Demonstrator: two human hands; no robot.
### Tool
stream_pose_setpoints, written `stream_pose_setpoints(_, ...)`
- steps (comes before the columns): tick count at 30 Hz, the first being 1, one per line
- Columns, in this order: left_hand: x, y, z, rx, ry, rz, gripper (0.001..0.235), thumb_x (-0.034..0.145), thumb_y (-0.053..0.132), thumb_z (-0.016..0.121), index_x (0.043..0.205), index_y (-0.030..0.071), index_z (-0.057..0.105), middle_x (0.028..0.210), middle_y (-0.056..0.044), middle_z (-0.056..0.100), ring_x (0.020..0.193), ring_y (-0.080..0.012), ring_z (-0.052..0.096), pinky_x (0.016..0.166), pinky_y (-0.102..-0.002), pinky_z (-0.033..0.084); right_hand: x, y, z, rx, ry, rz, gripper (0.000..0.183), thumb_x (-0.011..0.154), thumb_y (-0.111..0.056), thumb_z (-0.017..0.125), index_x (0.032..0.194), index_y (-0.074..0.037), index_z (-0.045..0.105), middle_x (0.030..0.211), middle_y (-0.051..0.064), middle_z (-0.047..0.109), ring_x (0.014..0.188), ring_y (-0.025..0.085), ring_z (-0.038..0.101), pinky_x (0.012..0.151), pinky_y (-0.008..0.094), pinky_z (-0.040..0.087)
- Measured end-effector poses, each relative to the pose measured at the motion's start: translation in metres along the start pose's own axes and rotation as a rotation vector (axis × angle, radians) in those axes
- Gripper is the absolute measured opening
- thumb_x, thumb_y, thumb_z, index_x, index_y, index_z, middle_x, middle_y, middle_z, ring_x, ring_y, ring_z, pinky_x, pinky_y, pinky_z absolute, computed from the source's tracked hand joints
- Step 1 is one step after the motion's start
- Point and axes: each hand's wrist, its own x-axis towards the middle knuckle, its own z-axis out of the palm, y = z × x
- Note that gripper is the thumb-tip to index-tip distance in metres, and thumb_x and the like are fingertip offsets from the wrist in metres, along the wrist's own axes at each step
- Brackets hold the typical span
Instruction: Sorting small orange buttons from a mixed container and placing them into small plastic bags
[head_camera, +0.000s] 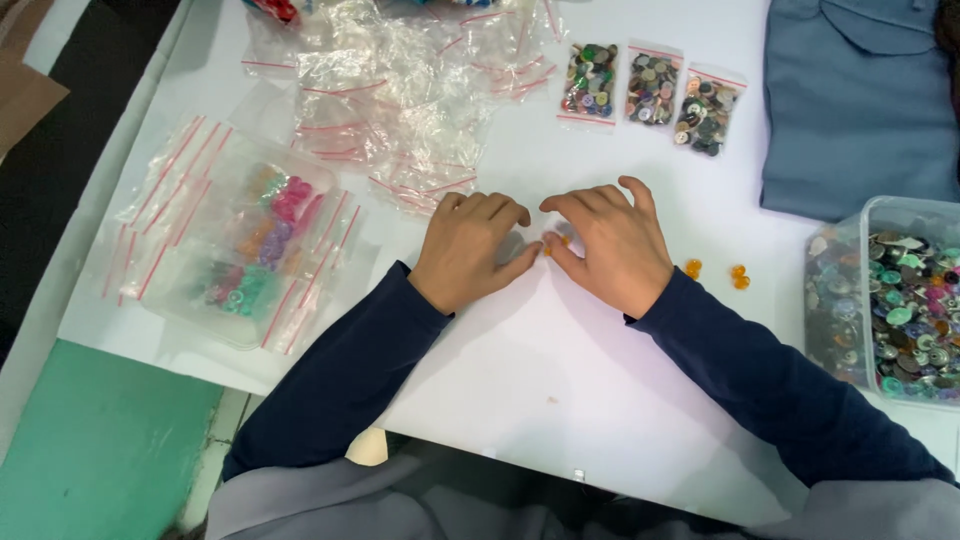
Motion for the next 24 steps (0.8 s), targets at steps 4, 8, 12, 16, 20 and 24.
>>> stream_pose_setpoints(4, -0.001, -0.014, -0.019, 0.313, 0.108, -0.062, 0.028, 0.084, 0.034, 0.076, 0.104, 0.016, 0.068, 0.099, -0.005, 0.069, 0.092, -0.027, 0.069, 0.083, -0.045, 0.048, 0.028, -0.023, -0.004, 0.033, -0.015, -0.067, 0.032, 0.096, -0.028, 0.066, 0.125, -0.014, 0.068, 0.119, 0.011, 0.072, 0.119, 0.031, 0.062, 0.114, 0.057, 0.022)
stream_pose_setpoints(8, -0.007, -0.031, -0.021, 0.484, 0.169, -0.174, 0.029, 0.075, 0.023, 0.082, 0.1, 0.012, 0.071, 0.099, -0.008, 0.067, 0.09, -0.0283, 0.069, 0.081, -0.043, 0.049, 0.057, -0.042, 0.009, 0.036, -0.013, -0.134, 0.039, 0.096, -0.026, 0.066, 0.132, -0.012, 0.066, 0.132, 0.013, 0.066, 0.127, 0.034, 0.056, 0.114, 0.06, 0.021)
stream_pose_setpoints(12, -0.015, -0.048, 0.001, 0.589, 0.194, -0.259, 0.032, 0.066, 0.022, 0.086, 0.091, 0.011, 0.07, 0.087, -0.008, 0.065, 0.081, -0.029, 0.067, 0.074, -0.043, 0.048, 0.081, -0.053, 0.026, 0.014, -0.036, -0.144, 0.046, 0.097, -0.018, 0.062, 0.142, -0.01, 0.059, 0.139, 0.016, 0.061, 0.133, 0.036, 0.052, 0.115, 0.062, 0.019)
stream_pose_setpoints(16, -0.013, -0.046, 0.002, 0.579, 0.263, -0.243, 0.018, 0.068, 0.014, 0.082, 0.081, 0.011, 0.069, 0.073, -0.004, 0.061, 0.07, -0.0263, 0.065, 0.069, -0.042, 0.045, 0.091, -0.057, 0.046, -0.031, -0.066, -0.126, 0.049, 0.095, -0.02, 0.063, 0.143, -0.01, 0.059, 0.138, 0.013, 0.063, 0.132, 0.033, 0.055, 0.116, 0.063, 0.016)
stream_pose_setpoints(20, -0.011, -0.046, 0.007, 0.598, 0.271, -0.245, 0.013, 0.069, 0.01, 0.079, 0.077, 0.013, 0.069, 0.067, -0.002, 0.059, 0.065, -0.0233, 0.062, 0.068, -0.039, 0.041, 0.093, -0.059, 0.057, -0.124, -0.038, -0.102, 0.035, 0.1, -0.022, 0.063, 0.133, -0.011, 0.068, 0.131, 0.008, 0.07, 0.125, 0.028, 0.062, 0.119, 0.062, 0.011)
stream_pose_setpoints(24, -0.009, -0.045, 0.004, 0.581, 0.269, -0.232, 0.011, 0.07, 0.008, 0.078, 0.075, 0.013, 0.07, 0.063, -0.001, 0.059, 0.064, -0.022, 0.061, 0.068, -0.038, 0.04, 0.093, -0.055, 0.057, -0.125, -0.034, -0.065, 0.029, 0.102, -0.021, 0.062, 0.129, -0.013, 0.071, 0.13, 0.005, 0.072, 0.125, 0.024, 0.063, 0.121, 0.061, 0.008)
